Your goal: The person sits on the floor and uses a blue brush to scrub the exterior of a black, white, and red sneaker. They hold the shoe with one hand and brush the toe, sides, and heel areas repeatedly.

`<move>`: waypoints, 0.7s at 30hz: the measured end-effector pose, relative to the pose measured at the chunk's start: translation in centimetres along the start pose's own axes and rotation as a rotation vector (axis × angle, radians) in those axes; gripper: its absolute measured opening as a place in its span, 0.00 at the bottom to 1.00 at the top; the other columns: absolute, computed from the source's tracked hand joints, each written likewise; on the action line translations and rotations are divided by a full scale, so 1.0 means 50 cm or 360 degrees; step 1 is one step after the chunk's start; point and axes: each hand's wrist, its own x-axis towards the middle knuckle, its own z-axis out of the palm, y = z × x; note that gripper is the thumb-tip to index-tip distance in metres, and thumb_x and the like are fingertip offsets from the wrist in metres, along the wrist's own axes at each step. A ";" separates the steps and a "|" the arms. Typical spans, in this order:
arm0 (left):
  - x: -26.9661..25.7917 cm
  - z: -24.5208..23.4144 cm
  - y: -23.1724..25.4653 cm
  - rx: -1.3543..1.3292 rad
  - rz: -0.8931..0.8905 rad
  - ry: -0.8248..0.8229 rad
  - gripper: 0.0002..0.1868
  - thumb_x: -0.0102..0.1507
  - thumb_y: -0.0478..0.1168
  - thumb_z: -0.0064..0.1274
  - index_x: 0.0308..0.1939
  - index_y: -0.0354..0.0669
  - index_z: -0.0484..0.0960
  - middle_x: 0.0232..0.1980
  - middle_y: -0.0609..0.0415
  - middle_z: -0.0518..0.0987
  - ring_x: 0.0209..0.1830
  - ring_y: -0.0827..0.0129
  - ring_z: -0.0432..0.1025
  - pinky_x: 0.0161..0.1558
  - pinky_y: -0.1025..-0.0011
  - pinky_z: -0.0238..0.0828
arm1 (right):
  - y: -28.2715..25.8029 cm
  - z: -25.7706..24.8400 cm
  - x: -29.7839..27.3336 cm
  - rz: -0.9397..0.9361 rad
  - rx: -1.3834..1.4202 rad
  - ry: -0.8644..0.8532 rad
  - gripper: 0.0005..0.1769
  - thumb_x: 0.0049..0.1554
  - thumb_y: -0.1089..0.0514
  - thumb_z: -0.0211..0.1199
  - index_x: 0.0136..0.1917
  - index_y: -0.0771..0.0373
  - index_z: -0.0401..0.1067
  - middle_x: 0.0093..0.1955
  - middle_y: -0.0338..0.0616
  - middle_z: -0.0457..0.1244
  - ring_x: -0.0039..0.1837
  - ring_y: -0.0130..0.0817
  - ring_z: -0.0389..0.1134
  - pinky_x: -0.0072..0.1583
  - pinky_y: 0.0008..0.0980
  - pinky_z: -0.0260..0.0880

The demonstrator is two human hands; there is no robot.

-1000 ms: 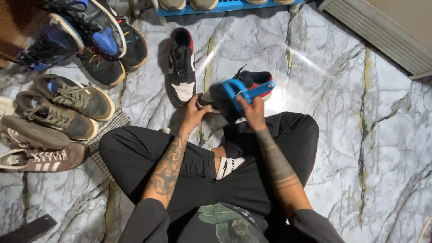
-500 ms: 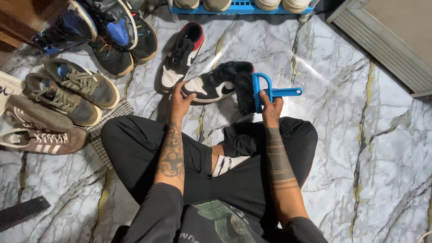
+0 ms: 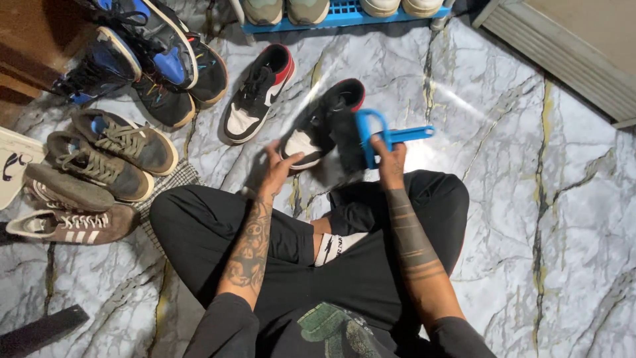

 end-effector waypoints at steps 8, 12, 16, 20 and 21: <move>0.025 0.012 -0.056 -0.0703 -0.0246 -0.0472 0.32 0.55 0.28 0.61 0.63 0.43 0.70 0.60 0.42 0.76 0.57 0.51 0.73 0.51 0.47 0.76 | 0.136 -0.039 0.119 -0.0454 -0.0171 0.0049 0.08 0.51 0.60 0.75 0.42 0.60 0.77 0.38 0.42 0.67 0.46 0.30 0.66 0.55 0.35 0.66; -0.017 0.007 0.031 -0.0759 -0.0256 -0.0523 0.32 0.55 0.31 0.65 0.61 0.42 0.70 0.57 0.45 0.75 0.55 0.55 0.73 0.52 0.48 0.76 | 0.142 -0.157 0.173 -0.0543 -0.0178 0.0754 0.11 0.57 0.55 0.72 0.48 0.61 0.75 0.42 0.45 0.66 0.48 0.34 0.67 0.61 0.37 0.64; 0.000 0.023 0.011 -0.0821 -0.0300 -0.0537 0.31 0.54 0.31 0.67 0.60 0.42 0.73 0.56 0.46 0.77 0.53 0.55 0.75 0.52 0.48 0.77 | 0.065 -0.027 0.034 -0.0223 -0.0357 0.0050 0.13 0.56 0.46 0.71 0.47 0.57 0.79 0.43 0.41 0.68 0.51 0.34 0.69 0.58 0.38 0.64; 0.020 0.013 -0.025 -0.0799 -0.0245 -0.0612 0.31 0.52 0.28 0.65 0.59 0.40 0.75 0.53 0.46 0.79 0.51 0.56 0.76 0.49 0.51 0.79 | 0.161 -0.035 0.102 -0.0702 -0.0480 -0.0195 0.11 0.53 0.58 0.77 0.43 0.61 0.75 0.37 0.46 0.67 0.45 0.39 0.69 0.55 0.38 0.68; 0.026 0.009 -0.024 -0.0759 -0.0202 -0.0640 0.31 0.51 0.28 0.65 0.59 0.41 0.76 0.52 0.48 0.79 0.51 0.58 0.76 0.49 0.54 0.80 | 0.234 -0.063 0.181 -0.1035 -0.0545 0.0010 0.12 0.57 0.60 0.75 0.47 0.65 0.73 0.40 0.57 0.67 0.48 0.51 0.71 0.56 0.45 0.68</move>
